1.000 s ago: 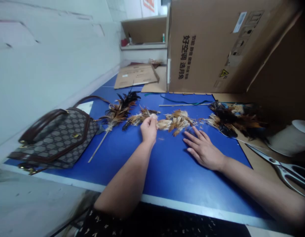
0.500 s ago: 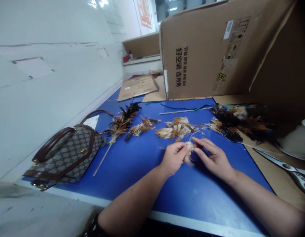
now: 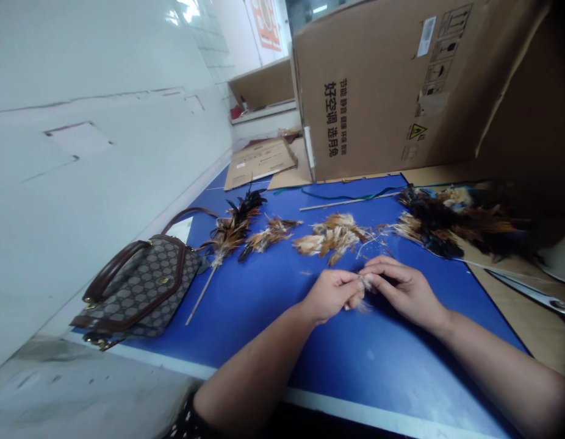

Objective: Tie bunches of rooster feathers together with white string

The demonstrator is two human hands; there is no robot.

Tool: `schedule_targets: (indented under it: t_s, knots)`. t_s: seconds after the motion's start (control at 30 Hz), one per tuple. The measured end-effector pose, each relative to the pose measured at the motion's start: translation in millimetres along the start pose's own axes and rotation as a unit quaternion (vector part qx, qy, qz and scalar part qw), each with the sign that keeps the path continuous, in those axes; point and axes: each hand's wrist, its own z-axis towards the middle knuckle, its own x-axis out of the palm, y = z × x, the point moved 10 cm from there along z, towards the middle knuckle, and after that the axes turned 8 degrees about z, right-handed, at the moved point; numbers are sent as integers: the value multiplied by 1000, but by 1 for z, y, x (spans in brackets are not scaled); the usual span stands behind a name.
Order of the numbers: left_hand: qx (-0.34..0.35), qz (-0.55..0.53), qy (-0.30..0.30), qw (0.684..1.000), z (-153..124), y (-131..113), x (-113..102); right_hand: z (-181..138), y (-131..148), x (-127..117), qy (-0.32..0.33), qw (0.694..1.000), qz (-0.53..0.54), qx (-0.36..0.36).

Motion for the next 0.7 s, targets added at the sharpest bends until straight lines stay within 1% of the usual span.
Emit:
schedule_targets:
  t_s: [0.07, 0.17, 0.27, 0.37, 0.43, 0.57, 0.63, 0.7]
  knots:
    - [1, 5, 8, 1000, 0, 1, 1, 0, -2, 3, 10, 1000, 15, 17]
    - [10, 18, -7, 1000, 1, 0, -4, -2, -5, 8, 15, 999, 19, 29]
    - [29, 24, -31, 999, 3, 0, -11, -5, -9, 6, -12, 1000, -16, 19]
    - [51, 35, -70, 996, 7, 3, -21, -2, -12, -3, -47, 997, -66, 3]
    - [58, 40, -97, 993, 9, 7, -28, 7, -15, -9, -54, 993, -101, -2]
    - [74, 51, -136, 987, 13, 9, -38, 37, -19, -17, -34, 985, -171, -7]
    - [100, 74, -152, 981, 12, 3, -42, 55, -23, -15, -23, 979, -201, -4]
    - [129, 103, -167, 972, 11, -6, -44, 71, -35, -8, -5, 972, -233, 29]
